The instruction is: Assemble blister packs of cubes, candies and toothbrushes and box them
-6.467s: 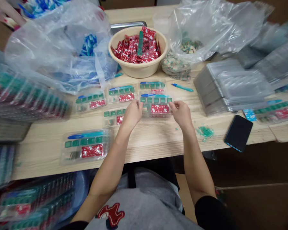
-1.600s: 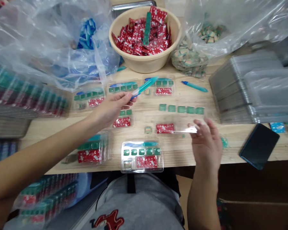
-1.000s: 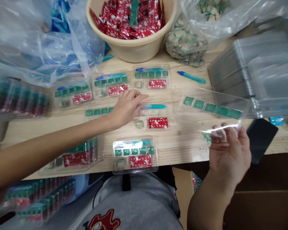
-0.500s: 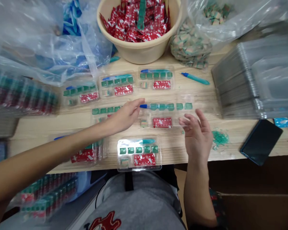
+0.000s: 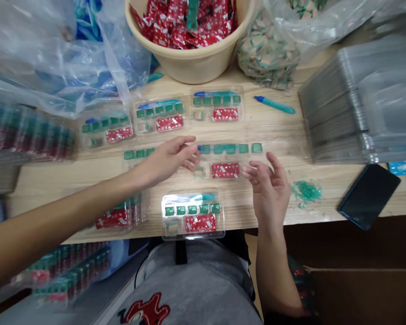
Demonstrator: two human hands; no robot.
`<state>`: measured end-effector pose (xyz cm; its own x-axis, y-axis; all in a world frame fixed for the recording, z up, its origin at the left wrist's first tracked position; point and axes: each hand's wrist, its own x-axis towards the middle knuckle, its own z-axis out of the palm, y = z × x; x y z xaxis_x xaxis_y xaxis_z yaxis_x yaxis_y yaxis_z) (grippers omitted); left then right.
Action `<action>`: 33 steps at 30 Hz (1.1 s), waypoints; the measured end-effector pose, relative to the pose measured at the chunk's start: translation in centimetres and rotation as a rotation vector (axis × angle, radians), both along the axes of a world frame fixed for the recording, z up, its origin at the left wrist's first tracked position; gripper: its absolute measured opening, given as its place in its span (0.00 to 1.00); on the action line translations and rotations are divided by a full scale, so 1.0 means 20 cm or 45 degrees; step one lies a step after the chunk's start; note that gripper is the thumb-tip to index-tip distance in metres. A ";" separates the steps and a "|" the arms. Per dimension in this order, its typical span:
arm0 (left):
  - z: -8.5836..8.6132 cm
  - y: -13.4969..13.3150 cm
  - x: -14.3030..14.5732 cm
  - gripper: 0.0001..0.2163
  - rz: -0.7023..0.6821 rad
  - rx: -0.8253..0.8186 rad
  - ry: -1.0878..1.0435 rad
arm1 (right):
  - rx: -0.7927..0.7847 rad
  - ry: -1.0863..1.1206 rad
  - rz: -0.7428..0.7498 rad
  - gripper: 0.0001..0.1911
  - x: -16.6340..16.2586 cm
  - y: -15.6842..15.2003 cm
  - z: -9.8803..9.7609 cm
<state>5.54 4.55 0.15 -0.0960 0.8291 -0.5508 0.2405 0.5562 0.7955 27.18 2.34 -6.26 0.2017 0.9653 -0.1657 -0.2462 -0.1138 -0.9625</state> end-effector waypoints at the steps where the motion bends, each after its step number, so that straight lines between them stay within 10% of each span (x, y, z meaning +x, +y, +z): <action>1: 0.00 0.00 0.00 0.21 0.009 -0.034 0.023 | 0.010 -0.091 0.038 0.21 -0.02 0.00 -0.01; 9: -0.08 0.06 -0.03 0.22 -0.286 0.016 0.420 | 0.100 -1.057 0.172 0.21 0.01 0.00 -0.06; 33: -0.11 0.15 -0.08 0.13 -0.121 -0.248 0.189 | 0.116 -1.165 0.249 0.15 0.02 0.07 -0.02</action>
